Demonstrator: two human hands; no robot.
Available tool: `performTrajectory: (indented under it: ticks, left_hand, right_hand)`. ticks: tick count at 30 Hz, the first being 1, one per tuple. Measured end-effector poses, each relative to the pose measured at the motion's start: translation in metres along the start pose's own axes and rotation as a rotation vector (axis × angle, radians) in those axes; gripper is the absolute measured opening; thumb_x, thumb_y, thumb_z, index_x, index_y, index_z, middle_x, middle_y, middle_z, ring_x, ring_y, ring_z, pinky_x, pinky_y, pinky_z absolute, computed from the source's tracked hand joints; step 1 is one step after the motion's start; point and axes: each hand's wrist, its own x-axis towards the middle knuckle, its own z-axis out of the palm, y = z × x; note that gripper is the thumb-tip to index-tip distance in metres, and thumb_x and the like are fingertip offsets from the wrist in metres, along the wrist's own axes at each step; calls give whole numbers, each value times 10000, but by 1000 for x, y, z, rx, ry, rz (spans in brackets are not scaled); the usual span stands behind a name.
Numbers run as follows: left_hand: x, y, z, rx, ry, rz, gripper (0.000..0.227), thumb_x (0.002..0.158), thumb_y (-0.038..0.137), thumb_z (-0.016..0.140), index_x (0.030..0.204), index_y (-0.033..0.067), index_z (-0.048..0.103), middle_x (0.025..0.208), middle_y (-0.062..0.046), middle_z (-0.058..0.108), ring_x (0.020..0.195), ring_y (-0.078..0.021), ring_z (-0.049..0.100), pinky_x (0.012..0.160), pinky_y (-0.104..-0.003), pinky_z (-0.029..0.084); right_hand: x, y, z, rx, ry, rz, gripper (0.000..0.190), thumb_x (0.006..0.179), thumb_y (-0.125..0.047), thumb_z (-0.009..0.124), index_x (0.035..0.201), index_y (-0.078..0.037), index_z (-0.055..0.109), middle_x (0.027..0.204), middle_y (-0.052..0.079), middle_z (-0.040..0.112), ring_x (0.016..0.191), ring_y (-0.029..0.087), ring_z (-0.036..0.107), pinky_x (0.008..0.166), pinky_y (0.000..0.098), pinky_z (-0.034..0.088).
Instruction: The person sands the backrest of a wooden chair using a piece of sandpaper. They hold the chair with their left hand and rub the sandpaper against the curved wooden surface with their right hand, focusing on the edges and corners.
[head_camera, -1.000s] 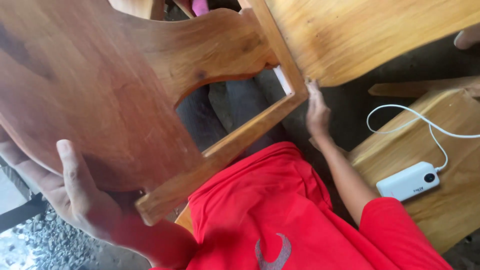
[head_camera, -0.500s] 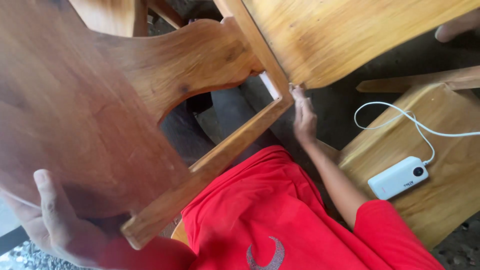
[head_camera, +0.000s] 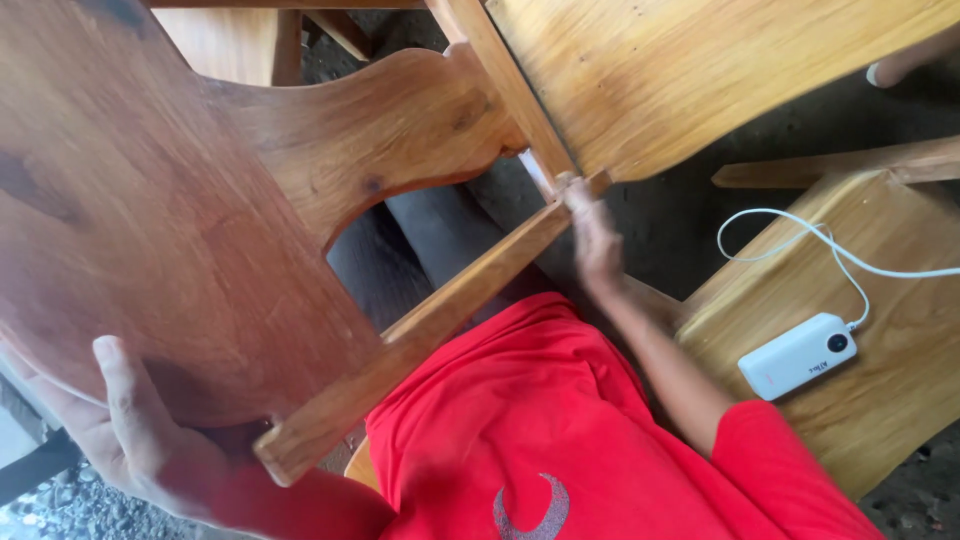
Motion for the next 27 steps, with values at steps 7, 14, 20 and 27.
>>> performTrajectory:
  ticks: [7,14,20,27]
  left_hand:
    - [3,-2,-1,46,-55,32,447,1249,117,413,1665,61,260,1770,-229,271,1714,-395,275,1512,-523,235]
    - [0,1,4,3,-33,13,392,1250,123,436,1623,51,338,1709,-250,345,1646,-421,350,1454,-529,293]
    - [10,21,31,-249,294,-155,717,1006,88,624,1664,42,343,1687,-197,457,1593,-354,480,1427,-442,382]
    - [14,35,46,-598,588,-235,1002,753,-92,826,1677,-25,443,1688,-262,555,1540,-410,593,1353,-467,474]
  right_hand:
    - [-6,28,-9,-135,66,318,370,1128,-207,450,1435,-50,586,1401,178,647,1261,319,647,1010,397,502]
    - [6,13,-26,11,-91,64,389,1125,-62,386,1485,27,502,1520,189,541,1457,302,480,1232,381,350]
    - [10,-122,-26,72,-153,-7,403,1106,-85,386,1467,36,520,1525,187,536,1463,326,485,1278,420,279]
    - [-7,-211,-14,480,-337,-265,370,1078,-84,423,1389,57,566,1537,221,496,1509,332,427,1353,455,65]
